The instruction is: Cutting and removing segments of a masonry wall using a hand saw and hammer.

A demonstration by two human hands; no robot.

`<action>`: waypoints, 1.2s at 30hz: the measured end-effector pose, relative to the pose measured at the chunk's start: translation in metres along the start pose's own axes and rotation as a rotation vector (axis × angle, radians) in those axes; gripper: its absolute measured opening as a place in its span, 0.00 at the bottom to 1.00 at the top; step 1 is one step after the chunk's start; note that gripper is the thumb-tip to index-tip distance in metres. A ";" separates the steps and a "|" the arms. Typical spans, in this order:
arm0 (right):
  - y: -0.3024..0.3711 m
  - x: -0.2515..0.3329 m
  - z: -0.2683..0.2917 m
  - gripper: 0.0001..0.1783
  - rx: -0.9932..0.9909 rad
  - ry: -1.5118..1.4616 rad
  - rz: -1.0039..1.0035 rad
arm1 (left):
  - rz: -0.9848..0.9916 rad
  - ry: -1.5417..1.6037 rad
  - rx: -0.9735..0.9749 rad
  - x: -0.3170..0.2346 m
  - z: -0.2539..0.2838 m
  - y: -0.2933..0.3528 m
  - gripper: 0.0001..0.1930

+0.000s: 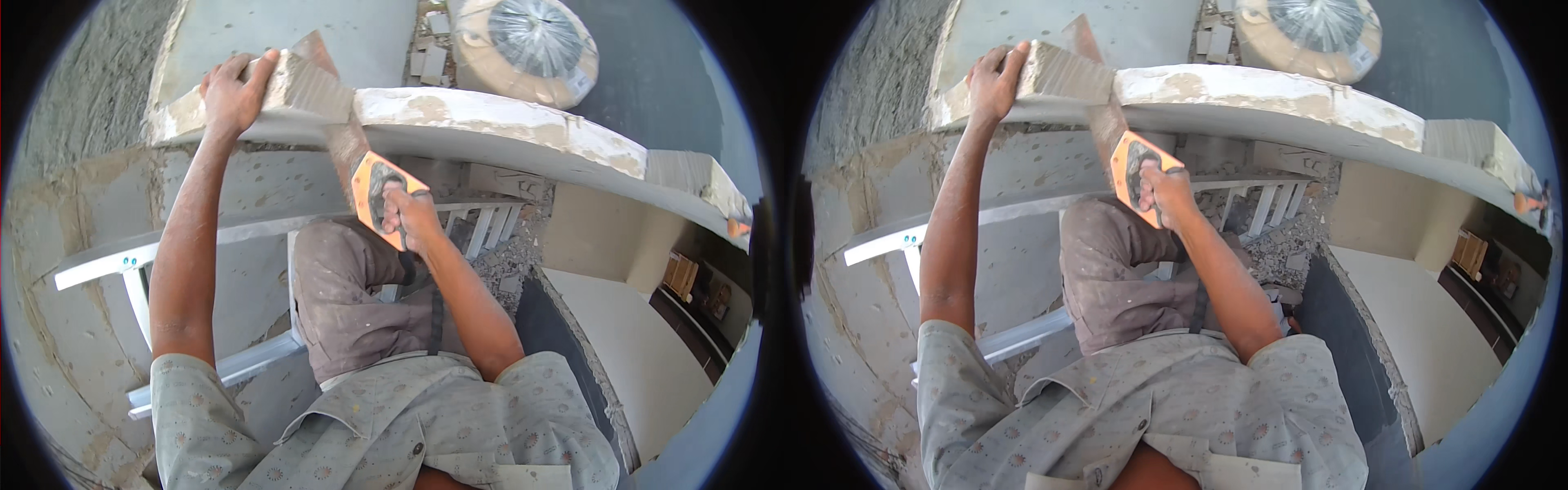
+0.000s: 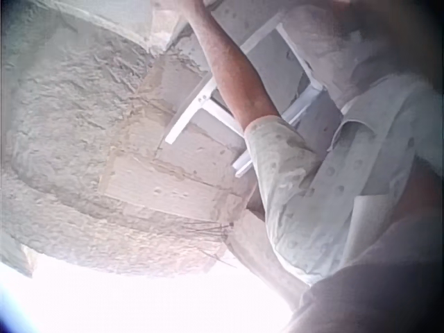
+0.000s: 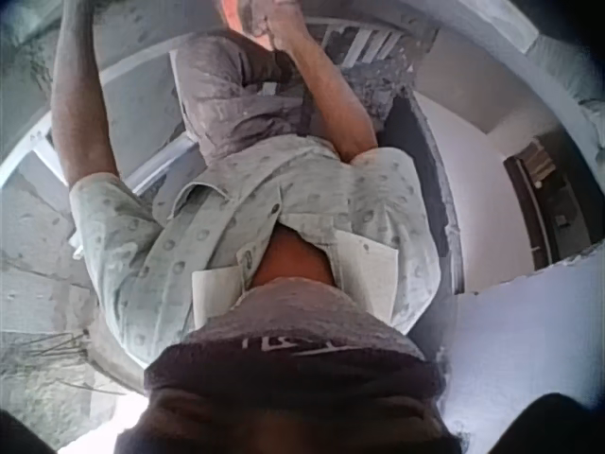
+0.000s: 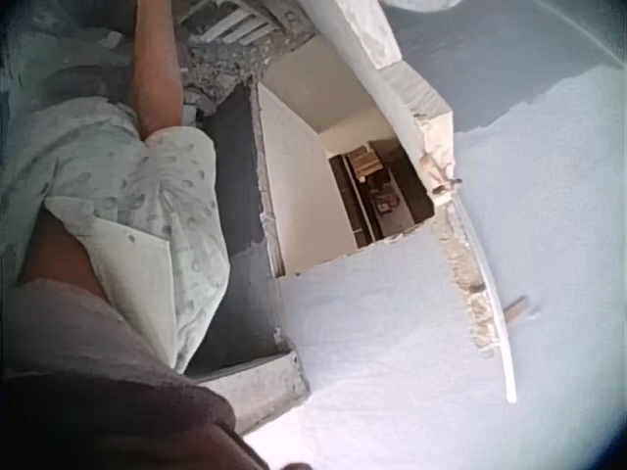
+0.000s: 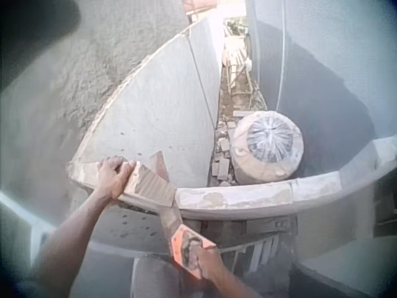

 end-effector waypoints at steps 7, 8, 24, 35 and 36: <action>0.252 0.063 0.177 0.10 -0.120 0.175 0.063 | 0.035 -0.020 0.049 0.005 0.000 0.001 0.35; 0.279 0.091 0.183 0.09 -0.221 0.241 0.106 | 0.031 -0.022 0.039 0.005 0.000 0.001 0.35; 0.198 0.258 0.151 0.49 -0.516 2.142 0.702 | 0.036 -0.009 -0.050 0.006 0.015 0.010 0.32; 0.216 0.270 0.135 0.50 -0.487 2.050 0.661 | -0.012 0.017 -0.066 0.000 0.019 0.011 0.31; 0.216 0.269 0.140 0.50 -0.545 2.038 0.568 | 0.027 0.007 -0.064 0.004 0.020 0.012 0.31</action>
Point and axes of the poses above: each hand's wrist, its own y-axis away from the middle knuckle, its own z-axis out of the back of the hand, x = y × z, the point moved 9 cm from there along -y, towards the middle knuckle, and after that the axes turned 5 degrees about -y, right-handed, at the moved point
